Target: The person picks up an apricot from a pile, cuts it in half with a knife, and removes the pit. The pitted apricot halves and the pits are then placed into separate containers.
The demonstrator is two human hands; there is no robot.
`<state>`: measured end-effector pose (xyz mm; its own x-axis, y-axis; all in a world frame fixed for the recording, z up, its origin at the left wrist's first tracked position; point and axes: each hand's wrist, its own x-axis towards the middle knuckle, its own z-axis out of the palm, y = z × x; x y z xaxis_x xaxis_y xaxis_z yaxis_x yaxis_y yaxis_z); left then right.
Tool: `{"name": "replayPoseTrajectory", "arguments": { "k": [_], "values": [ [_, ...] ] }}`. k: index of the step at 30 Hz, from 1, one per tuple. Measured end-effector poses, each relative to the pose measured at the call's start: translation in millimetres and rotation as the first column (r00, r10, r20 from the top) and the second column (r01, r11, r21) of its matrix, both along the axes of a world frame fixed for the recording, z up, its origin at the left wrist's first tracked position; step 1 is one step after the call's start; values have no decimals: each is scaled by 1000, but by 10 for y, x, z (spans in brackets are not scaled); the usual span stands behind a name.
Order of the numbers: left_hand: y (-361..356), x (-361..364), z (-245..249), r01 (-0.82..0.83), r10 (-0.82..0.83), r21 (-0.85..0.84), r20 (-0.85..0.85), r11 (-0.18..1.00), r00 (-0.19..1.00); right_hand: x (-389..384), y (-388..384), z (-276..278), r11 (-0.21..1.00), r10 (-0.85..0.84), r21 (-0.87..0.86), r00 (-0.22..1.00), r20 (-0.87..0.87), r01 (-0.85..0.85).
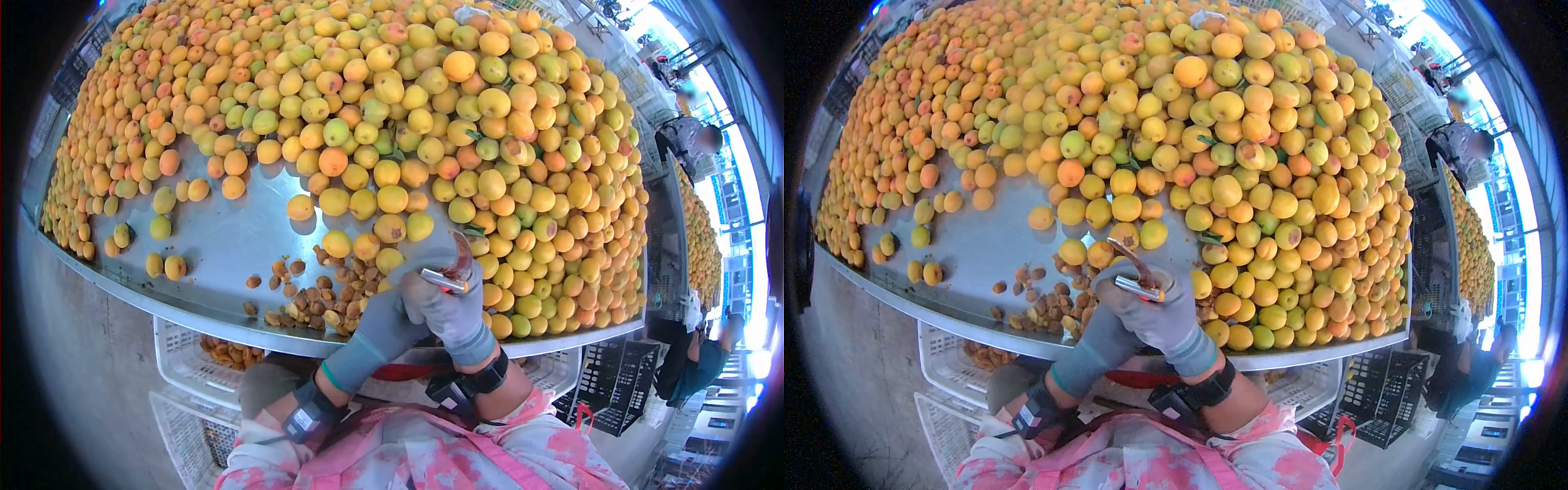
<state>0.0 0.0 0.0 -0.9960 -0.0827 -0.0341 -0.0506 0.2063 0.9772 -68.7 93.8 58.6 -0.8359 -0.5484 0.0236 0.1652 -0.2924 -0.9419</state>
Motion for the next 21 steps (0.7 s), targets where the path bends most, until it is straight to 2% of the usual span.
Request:
{"name": "replayPoseTrajectory", "arguments": {
  "k": [2,3,5,6,10,12,14,15,17,21],
  "values": [
    [-18,1,69,42,-64,229,92,973,994,11,0,-48,977,-136,-165,991,-12,132],
    [-42,-10,109,43,-66,218,99,975,993,-35,1,-53,975,-139,-175,990,-4,136],
    [-30,-35,201,40,-66,181,140,983,988,-192,26,60,973,28,-224,949,315,46],
    [-21,-39,166,44,-70,184,139,982,988,-188,-34,130,963,53,-265,932,357,47],
    [-24,-28,12,97,-116,182,98,979,988,-222,-23,108,966,60,-256,943,327,27],
    [-54,-40,64,125,-144,186,89,975,986,-251,-6,84,922,131,-386,911,392,33],
    [-115,-69,275,180,-265,370,192,911,945,-285,18,34,911,155,-411,895,418,34],
    [-116,-69,294,188,-273,370,191,910,943,-304,24,24,898,187,-438,880,437,27],
    [-116,-69,320,156,-336,537,255,829,907,-328,33,36,894,173,-445,871,459,58],
    [-143,-69,331,229,-333,496,132,838,934,-409,81,-27,839,257,-539,817,516,76]
  ]
}}
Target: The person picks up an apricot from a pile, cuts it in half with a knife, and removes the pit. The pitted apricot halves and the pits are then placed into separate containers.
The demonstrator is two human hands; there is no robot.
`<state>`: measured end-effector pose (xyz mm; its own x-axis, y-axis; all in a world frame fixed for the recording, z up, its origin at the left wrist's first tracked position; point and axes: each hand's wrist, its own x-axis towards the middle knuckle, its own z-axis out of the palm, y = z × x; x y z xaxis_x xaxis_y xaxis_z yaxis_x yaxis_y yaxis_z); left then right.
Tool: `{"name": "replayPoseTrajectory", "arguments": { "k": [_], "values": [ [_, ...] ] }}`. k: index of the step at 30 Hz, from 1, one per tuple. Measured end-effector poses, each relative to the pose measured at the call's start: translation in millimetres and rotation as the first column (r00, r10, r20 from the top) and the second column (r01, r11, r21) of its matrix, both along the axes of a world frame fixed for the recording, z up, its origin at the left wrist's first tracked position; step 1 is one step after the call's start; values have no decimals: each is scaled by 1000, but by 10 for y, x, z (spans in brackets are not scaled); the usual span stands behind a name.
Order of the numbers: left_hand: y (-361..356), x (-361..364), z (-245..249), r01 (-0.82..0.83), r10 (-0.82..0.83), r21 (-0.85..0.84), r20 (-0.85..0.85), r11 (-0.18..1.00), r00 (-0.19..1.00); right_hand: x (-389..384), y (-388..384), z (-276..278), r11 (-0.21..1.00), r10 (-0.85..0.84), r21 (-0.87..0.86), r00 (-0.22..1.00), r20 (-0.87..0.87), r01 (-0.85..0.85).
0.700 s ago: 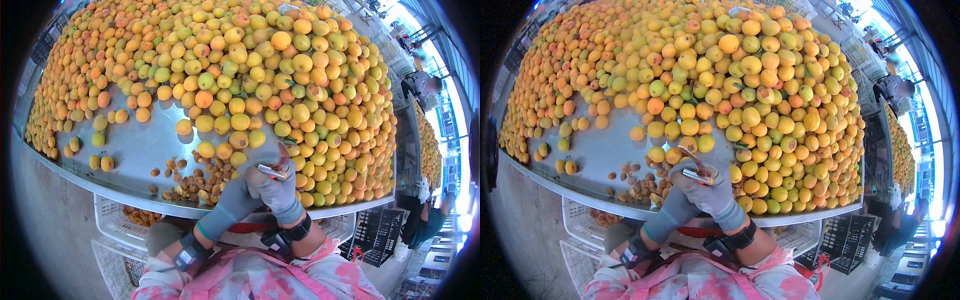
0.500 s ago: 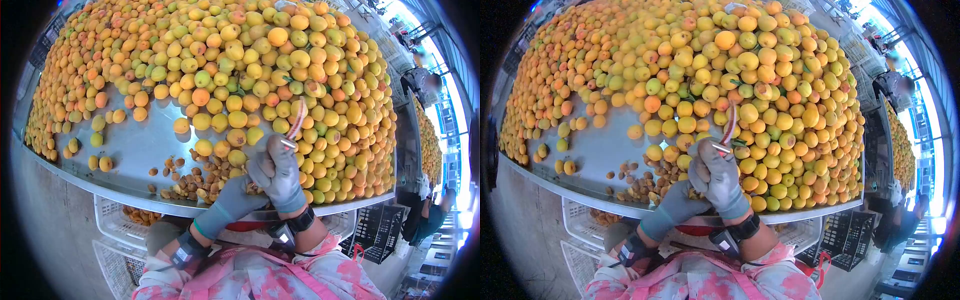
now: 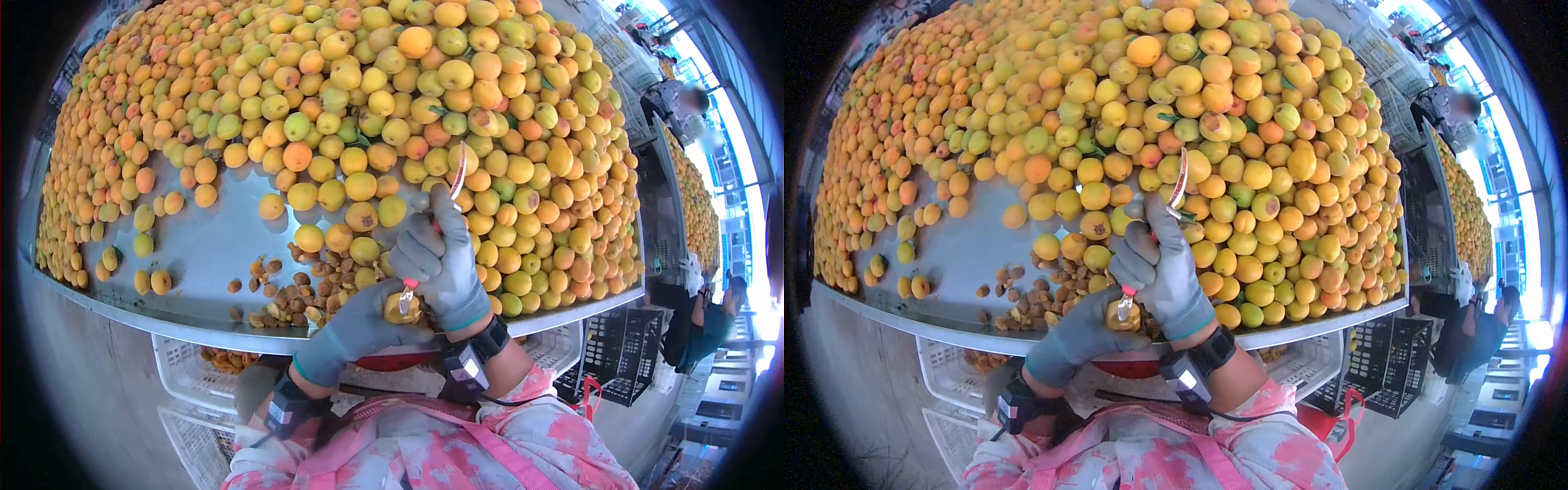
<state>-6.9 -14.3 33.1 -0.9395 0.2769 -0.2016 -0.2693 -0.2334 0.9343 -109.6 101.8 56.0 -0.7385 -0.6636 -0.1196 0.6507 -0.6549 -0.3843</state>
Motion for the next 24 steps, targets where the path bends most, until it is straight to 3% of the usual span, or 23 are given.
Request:
{"name": "replayPoseTrajectory", "arguments": {
  "k": [2,6,8,10,12,14,16,18,20,24],
  "values": [
    [-11,16,-108,70,-71,37,25,997,997,-57,48,-49,988,83,-140,993,86,-71],
    [17,13,-9,42,-73,170,177,985,981,-65,86,-35,995,9,-103,999,45,-4],
    [-13,2,80,-31,16,-184,-79,982,997,-46,138,204,911,-156,354,971,-179,212],
    [9,46,-60,-117,110,-116,-70,986,992,-15,195,321,886,-135,407,963,-232,222],
    [-15,52,-72,-201,198,-48,-58,978,978,49,222,381,714,29,682,967,-255,159],
    [-84,36,39,-254,226,-163,-171,953,959,136,182,345,653,76,742,961,-266,154],
    [-82,43,-17,-296,271,-138,-174,945,947,220,112,351,481,214,867,942,-260,130],
    [-82,55,-38,-341,319,-110,-177,934,931,253,131,275,492,276,864,923,-267,103],
    [-78,68,-32,-392,309,-223,-332,892,892,288,133,281,441,383,894,885,-263,75],
    [-80,130,0,-454,317,-352,-384,818,867,317,169,366,378,465,926,864,-192,2]
  ]
}}
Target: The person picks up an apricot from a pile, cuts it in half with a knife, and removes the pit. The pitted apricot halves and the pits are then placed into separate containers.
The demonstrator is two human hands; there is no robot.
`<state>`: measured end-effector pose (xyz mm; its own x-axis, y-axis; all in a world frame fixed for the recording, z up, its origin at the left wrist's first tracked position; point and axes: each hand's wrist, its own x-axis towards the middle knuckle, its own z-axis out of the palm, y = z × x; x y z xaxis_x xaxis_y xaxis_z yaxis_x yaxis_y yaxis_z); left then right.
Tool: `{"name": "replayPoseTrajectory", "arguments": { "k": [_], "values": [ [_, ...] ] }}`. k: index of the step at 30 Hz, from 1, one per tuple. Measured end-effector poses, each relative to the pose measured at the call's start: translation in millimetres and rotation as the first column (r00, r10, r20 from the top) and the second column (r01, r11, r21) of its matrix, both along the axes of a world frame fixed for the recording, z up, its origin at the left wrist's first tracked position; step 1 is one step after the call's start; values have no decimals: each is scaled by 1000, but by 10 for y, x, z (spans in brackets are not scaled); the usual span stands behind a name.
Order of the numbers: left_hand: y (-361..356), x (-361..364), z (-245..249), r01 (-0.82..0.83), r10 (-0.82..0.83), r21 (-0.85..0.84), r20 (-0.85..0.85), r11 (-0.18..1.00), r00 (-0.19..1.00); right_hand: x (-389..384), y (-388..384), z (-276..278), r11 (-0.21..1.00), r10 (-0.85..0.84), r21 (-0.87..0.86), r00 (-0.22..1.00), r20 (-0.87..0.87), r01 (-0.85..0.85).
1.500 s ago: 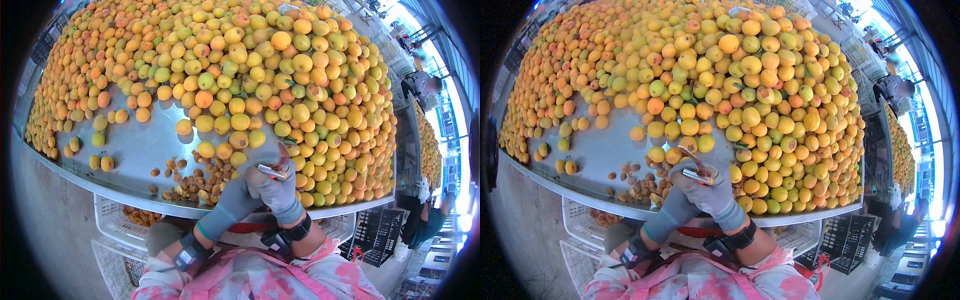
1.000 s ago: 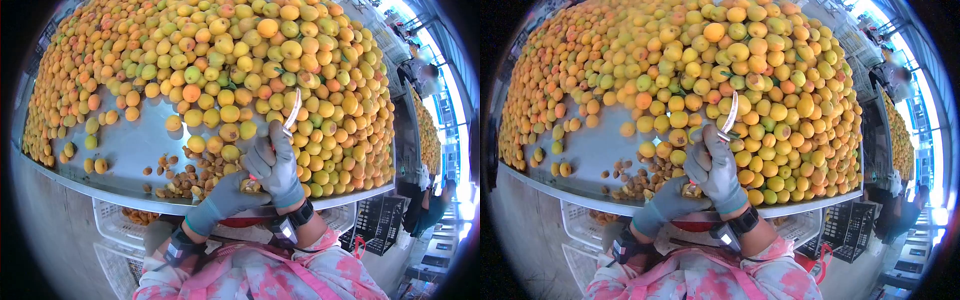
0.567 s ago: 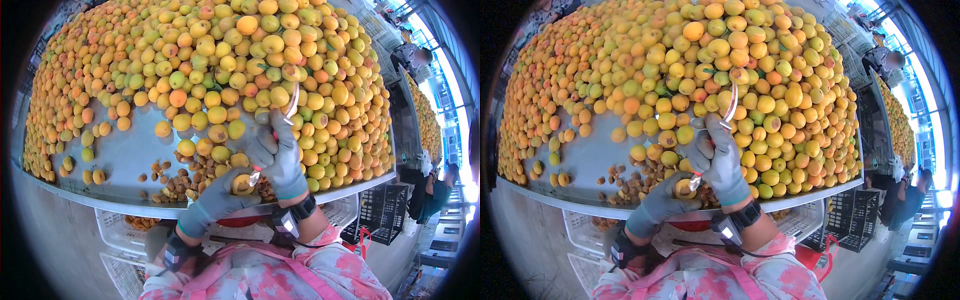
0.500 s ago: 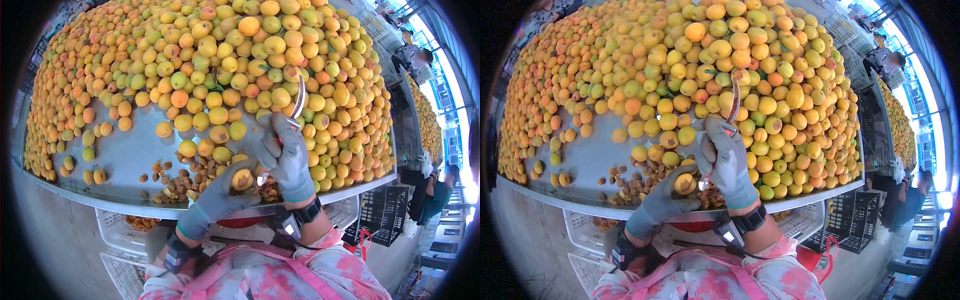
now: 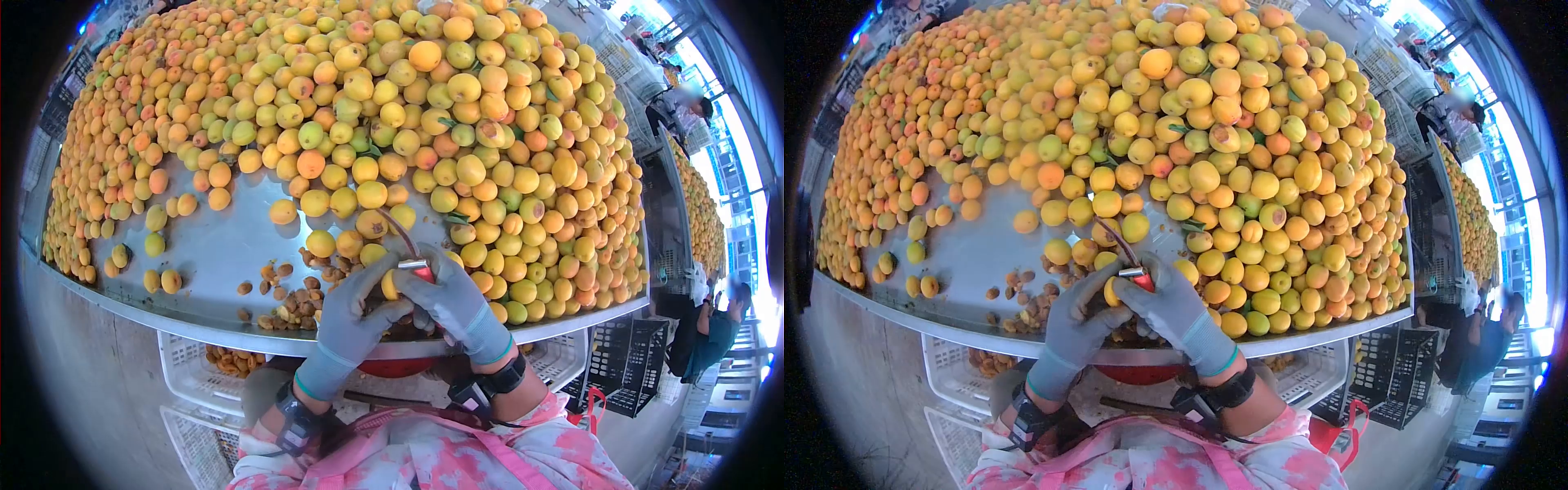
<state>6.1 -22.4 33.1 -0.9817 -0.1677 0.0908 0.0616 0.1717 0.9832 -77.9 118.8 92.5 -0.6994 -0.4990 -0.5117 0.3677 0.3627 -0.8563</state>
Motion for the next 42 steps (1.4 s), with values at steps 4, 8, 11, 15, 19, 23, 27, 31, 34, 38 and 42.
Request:
{"name": "replayPoseTrajectory", "arguments": {
  "k": [4,8,11,15,19,23,27,31,34,38,42],
  "values": [
    [17,30,26,-3,3,-115,-7,993,1000,19,66,77,998,39,38,995,86,-43],
    [26,65,128,50,-42,-253,36,966,998,59,140,30,995,75,-67,992,100,-68],
    [99,106,63,10,-3,-235,28,972,1000,118,165,2,996,51,-77,999,10,-50],
    [142,103,76,17,-2,-252,60,968,998,89,180,-77,993,87,83,992,-96,-79],
    [156,77,41,21,-52,219,139,975,989,107,230,-172,999,-6,-44,999,46,8],
    [164,69,-52,-11,9,57,45,998,999,126,208,-45,996,-41,-78,995,94,48],
    [194,66,32,-65,58,-138,-56,988,997,143,193,-53,1000,30,1,999,-31,-30],
    [187,46,73,1,-10,147,65,989,998,126,164,-77,997,-66,-39,998,3,66],
    [176,56,118,15,-41,255,97,967,994,96,150,-64,997,-62,-46,998,11,62],
    [106,128,-25,-20,-8,364,76,931,997,97,119,-130,998,-33,-59,999,-17,32],
    [-76,215,-3,-164,140,378,90,911,986,47,107,-83,999,-37,-8,999,-5,37]
  ]
}}
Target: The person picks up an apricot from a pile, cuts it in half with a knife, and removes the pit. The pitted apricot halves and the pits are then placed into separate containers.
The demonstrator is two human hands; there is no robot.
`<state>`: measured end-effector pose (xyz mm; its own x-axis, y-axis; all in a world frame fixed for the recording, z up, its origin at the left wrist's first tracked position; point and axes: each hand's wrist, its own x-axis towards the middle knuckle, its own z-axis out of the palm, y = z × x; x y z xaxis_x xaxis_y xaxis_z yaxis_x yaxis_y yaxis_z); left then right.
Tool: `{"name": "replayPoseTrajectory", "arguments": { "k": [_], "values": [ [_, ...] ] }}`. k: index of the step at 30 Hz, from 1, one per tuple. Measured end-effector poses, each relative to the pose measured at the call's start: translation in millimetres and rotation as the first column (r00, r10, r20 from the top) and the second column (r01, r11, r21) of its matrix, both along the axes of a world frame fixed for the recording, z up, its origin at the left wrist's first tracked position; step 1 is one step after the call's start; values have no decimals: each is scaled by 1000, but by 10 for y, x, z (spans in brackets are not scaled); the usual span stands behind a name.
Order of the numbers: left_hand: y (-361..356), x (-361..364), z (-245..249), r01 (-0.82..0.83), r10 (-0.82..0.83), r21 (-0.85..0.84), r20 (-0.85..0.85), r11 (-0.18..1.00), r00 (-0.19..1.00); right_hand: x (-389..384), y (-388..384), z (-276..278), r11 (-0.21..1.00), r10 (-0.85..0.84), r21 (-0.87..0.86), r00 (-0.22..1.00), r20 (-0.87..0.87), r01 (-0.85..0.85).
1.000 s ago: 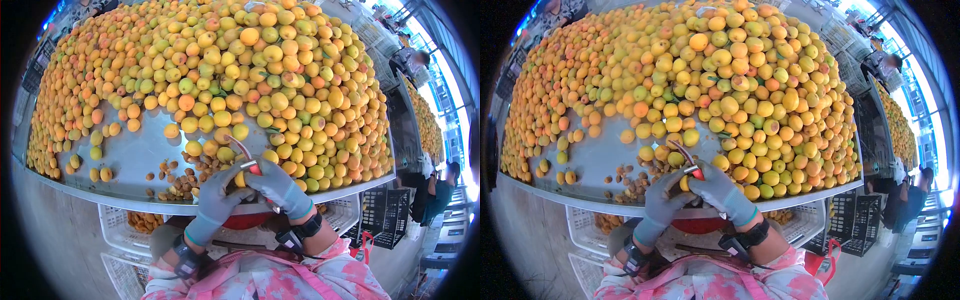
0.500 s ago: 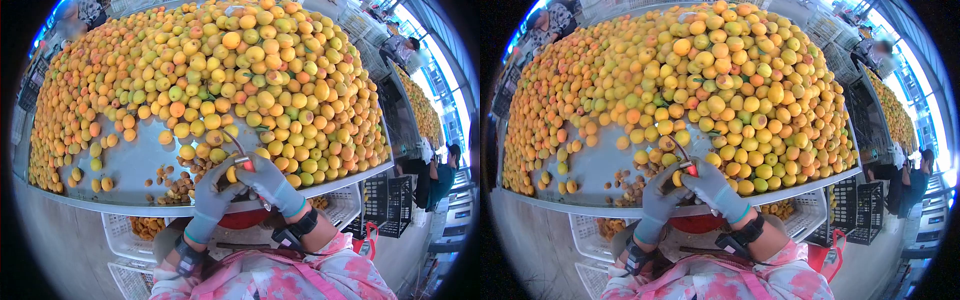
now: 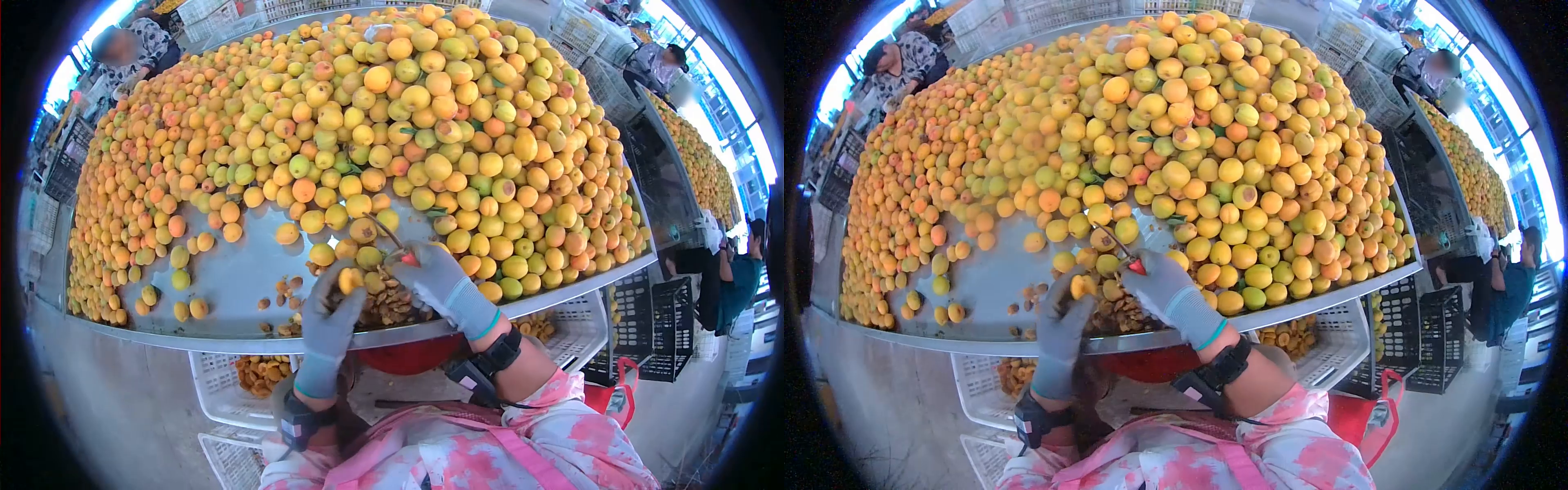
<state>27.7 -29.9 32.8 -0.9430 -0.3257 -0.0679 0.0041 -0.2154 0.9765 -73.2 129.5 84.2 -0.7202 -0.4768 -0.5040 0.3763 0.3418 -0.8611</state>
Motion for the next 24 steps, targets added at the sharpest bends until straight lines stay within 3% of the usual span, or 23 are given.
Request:
{"name": "replayPoseTrajectory", "arguments": {
  "k": [3,7,8,9,12,13,15,16,18,19,21,24],
  "values": [
    [-261,214,73,-156,156,-83,-2,984,988,-12,-19,6,1000,-12,23,999,-39,13],
    [-577,675,175,-327,328,-203,-29,923,944,-115,-70,-469,985,65,173,943,-325,-9],
    [-655,818,155,-429,433,-177,-21,886,901,-125,-86,-600,976,107,217,895,-433,-12],
    [-745,975,128,-528,533,-152,-11,836,846,-102,-130,-537,978,110,210,896,-431,-19],
    [-1125,1517,-165,-624,663,-252,116,740,739,-62,-270,-308,958,137,286,841,-523,22],
    [-1162,1635,-185,-630,670,-256,113,733,734,-61,-305,-286,944,173,330,816,-551,23],
    [-1213,1825,-212,-684,763,-338,262,646,591,-99,-364,-343,904,271,427,801,-534,-21],
    [-1253,1903,-254,-688,766,-338,259,642,588,-106,-400,-403,905,273,425,798,-537,-23],
    [-1341,2064,-399,-752,800,-284,296,596,522,-81,-459,-473,804,420,593,749,-513,-45],
    [-1409,2159,-526,-756,804,-282,294,590,517,-67,-484,-459,804,425,593,745,-515,-49],
    [-1546,2303,-801,-633,725,-355,369,688,581,-47,-547,-423,811,428,582,737,-523,-58],
    [-1572,2323,-1013,-630,727,-363,362,687,584,-68,-601,-558,828,401,560,723,-562,-24]
  ]
}}
